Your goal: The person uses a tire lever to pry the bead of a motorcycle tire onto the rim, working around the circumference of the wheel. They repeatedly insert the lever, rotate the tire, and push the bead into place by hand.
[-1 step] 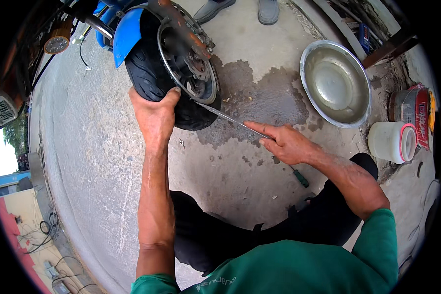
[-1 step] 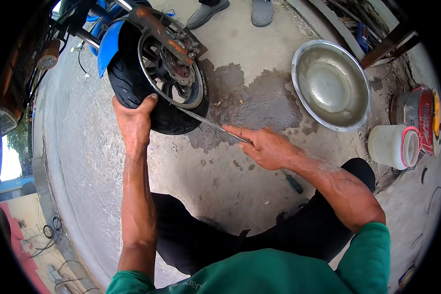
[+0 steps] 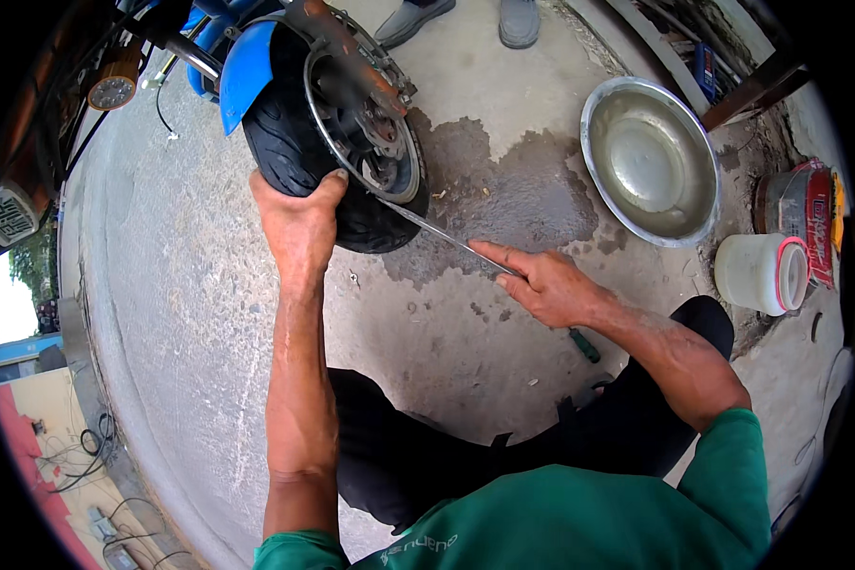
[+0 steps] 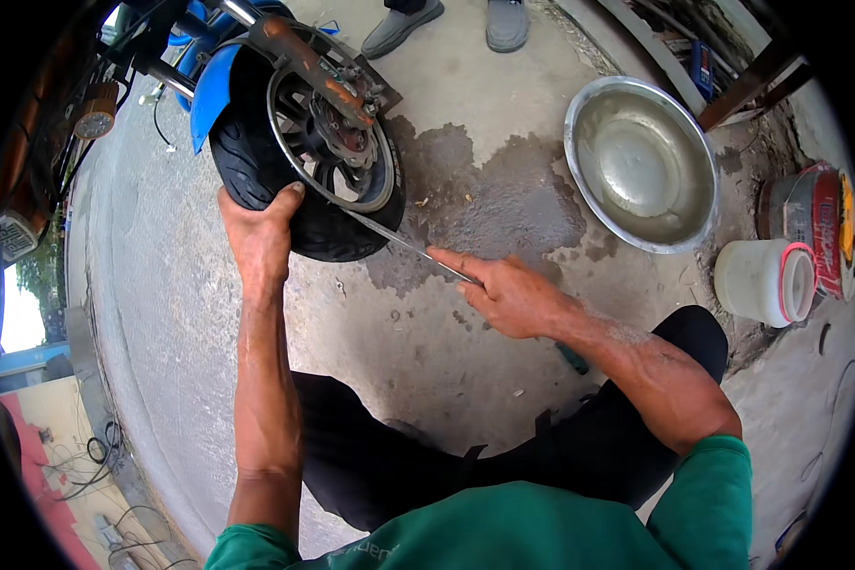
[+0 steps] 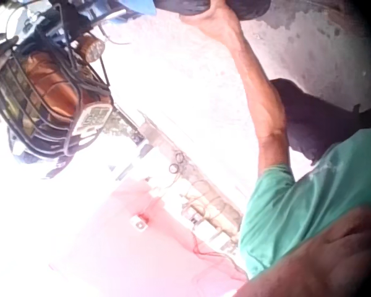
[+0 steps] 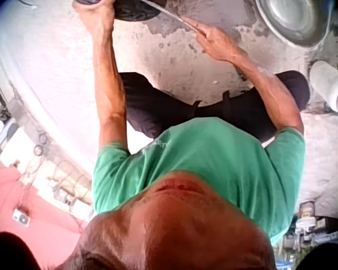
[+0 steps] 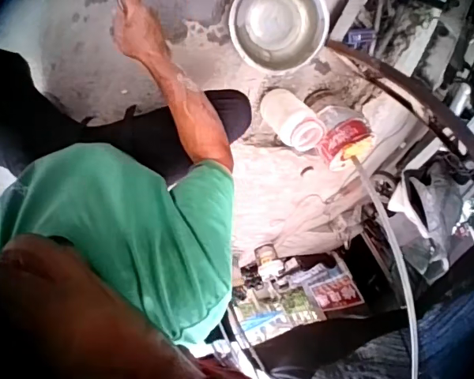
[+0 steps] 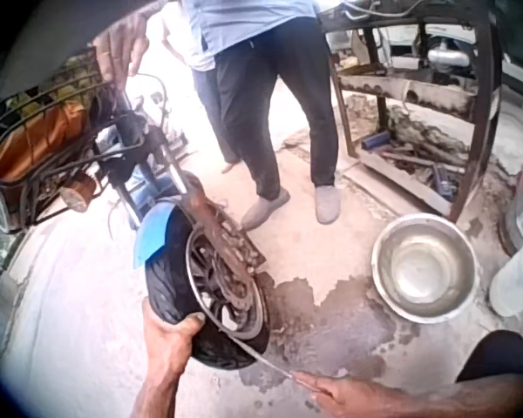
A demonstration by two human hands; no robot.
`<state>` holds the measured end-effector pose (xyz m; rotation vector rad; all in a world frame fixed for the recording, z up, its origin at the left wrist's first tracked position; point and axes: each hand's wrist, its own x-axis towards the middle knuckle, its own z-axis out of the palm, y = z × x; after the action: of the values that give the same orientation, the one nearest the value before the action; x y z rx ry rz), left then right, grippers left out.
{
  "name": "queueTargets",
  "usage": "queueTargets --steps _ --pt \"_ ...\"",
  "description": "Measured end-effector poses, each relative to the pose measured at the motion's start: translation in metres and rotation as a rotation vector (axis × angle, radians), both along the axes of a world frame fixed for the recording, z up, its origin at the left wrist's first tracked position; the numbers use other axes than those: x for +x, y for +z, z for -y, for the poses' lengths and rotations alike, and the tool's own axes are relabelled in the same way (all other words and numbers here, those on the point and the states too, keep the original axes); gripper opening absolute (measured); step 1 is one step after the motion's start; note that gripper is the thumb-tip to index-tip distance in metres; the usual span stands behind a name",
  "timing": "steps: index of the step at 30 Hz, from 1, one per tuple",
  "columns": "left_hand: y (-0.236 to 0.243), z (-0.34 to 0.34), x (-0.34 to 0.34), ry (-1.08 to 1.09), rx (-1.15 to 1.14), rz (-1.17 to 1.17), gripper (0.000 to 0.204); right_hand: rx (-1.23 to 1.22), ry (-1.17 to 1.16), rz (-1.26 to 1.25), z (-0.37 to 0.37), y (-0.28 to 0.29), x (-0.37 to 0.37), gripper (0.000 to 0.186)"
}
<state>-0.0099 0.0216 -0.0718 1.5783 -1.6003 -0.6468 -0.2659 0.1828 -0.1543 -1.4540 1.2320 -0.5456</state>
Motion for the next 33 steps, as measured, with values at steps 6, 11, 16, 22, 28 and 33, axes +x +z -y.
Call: queueTargets --steps 6,11,16,22,28,33 --pt "0.01 0.013 -0.001 -0.082 0.001 -0.004 0.056 0.005 -0.241 0.098 -0.04 0.009 0.07 0.059" --pt "-0.003 -0.004 -0.001 0.066 -0.058 0.055 0.06 0.059 0.173 -0.133 0.033 0.015 -0.032 0.061" --pt "0.018 0.013 -0.003 -0.073 0.041 -0.031 0.055 -0.013 0.201 -0.101 0.04 0.023 -0.043 0.061" --pt "0.021 0.022 0.004 -0.042 0.052 0.018 0.054 0.056 -0.077 0.063 -0.016 0.014 0.011 0.061" --pt "0.036 0.03 -0.003 -0.174 0.128 -0.067 0.056 -0.011 -0.242 0.027 -0.053 0.0 0.064 0.065" --pt "0.02 0.021 0.001 -0.066 0.095 0.031 0.07 0.153 -0.195 -0.118 -0.046 0.011 0.073 0.062"
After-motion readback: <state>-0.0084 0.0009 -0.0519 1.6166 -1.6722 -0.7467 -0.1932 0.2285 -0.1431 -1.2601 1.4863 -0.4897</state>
